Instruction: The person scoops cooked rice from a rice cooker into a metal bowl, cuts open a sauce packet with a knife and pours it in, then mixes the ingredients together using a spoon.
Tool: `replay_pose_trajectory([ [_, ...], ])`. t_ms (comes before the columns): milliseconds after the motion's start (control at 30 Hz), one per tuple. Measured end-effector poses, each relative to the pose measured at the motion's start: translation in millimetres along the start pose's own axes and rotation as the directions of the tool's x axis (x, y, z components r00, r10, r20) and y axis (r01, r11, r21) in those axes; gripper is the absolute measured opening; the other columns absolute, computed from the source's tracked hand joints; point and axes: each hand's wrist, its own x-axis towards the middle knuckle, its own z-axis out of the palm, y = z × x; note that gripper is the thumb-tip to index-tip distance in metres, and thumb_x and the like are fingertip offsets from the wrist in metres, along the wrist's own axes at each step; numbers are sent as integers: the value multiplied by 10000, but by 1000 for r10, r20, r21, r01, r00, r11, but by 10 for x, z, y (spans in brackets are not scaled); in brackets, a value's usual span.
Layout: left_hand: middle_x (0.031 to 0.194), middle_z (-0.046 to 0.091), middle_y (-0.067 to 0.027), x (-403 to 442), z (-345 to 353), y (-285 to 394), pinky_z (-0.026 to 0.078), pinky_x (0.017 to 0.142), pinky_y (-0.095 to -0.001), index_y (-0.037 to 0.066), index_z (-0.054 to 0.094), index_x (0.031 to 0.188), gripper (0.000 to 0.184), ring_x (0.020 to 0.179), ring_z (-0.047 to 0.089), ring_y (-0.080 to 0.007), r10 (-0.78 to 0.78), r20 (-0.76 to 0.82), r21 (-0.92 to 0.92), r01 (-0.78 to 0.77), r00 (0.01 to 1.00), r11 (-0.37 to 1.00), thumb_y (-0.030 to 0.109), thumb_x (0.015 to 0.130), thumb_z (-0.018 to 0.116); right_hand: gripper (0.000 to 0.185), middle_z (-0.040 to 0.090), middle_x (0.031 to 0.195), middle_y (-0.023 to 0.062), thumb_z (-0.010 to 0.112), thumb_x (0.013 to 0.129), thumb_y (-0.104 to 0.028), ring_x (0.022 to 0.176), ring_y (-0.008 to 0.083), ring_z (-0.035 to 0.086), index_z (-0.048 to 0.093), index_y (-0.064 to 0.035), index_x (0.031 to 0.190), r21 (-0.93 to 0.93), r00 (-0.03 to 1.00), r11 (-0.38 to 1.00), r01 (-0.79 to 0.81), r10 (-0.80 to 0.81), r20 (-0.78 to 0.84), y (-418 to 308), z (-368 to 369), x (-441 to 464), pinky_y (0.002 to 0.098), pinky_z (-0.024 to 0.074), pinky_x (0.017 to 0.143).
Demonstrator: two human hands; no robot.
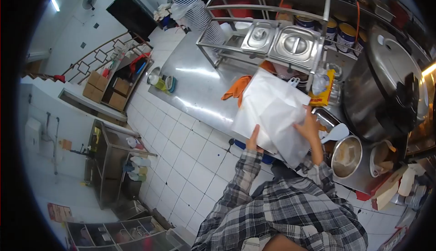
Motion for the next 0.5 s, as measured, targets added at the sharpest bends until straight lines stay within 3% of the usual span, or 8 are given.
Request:
replay_pose_trajectory([
  [67,1176,537,-162,-192,151,47,493,865,-370,-22,432,1261,614,1033,567,-260,140,-32,92,-136,990,986,187,773,740,651,623,898,138,776,580,-154,759,275,591,495,-110,1166,16,996,1000,18,-19,91,195,-81,124,376,467,682],
  [133,1154,546,-155,-277,254,168,500,838,-345,-26,441,1251,608,1004,574,-240,252,-22,207,-242,967,948,164,763,750,449,601,731,132,732,624,-151,669,295,599,563,-64,1031,78,983,993,89,-101,155,203,-381,201,376,469,618],
  [200,1141,549,-150,-289,234,297,498,817,-333,-32,441,1244,604,985,572,-225,322,23,346,-310,947,886,154,761,752,289,559,696,114,692,646,-109,630,244,556,584,-8,895,179,971,969,172,-197,136,-99,-965,163,340,441,598],
  [267,1105,556,-152,-243,174,414,489,796,-318,-44,436,1219,571,962,570,-217,385,60,415,-374,921,830,142,772,739,267,535,717,113,688,650,-83,660,211,529,577,21,870,167,982,974,154,-132,-133,-621,-1533,10,322,425,605],
  [333,1083,560,-150,-326,238,622,483,798,-311,-47,427,1211,556,958,568,-215,374,99,456,-376,922,807,152,786,724,249,541,834,138,666,652,-33,776,221,547,577,29,876,-6,850,957,289,-260,-457,-1229,-1851,-186,320,441,656],
  [433,1082,551,-153,-426,349,1024,486,810,-316,-49,397,1224,573,950,568,-216,241,219,503,-321,945,803,174,798,709,202,542,1034,162,658,659,-9,925,318,549,573,21,840,153,768,912,381,-220,-601,-2094,-1672,-406,355,449,763],
  [500,1081,550,-152,-468,417,1315,489,806,-316,-48,373,1243,631,932,577,-221,170,259,469,-277,951,839,209,780,718,229,491,1237,181,663,638,-2,1086,434,493,565,5,846,-90,799,857,507,-507,-325,-2273,-1326,-471,466,422,874],
])
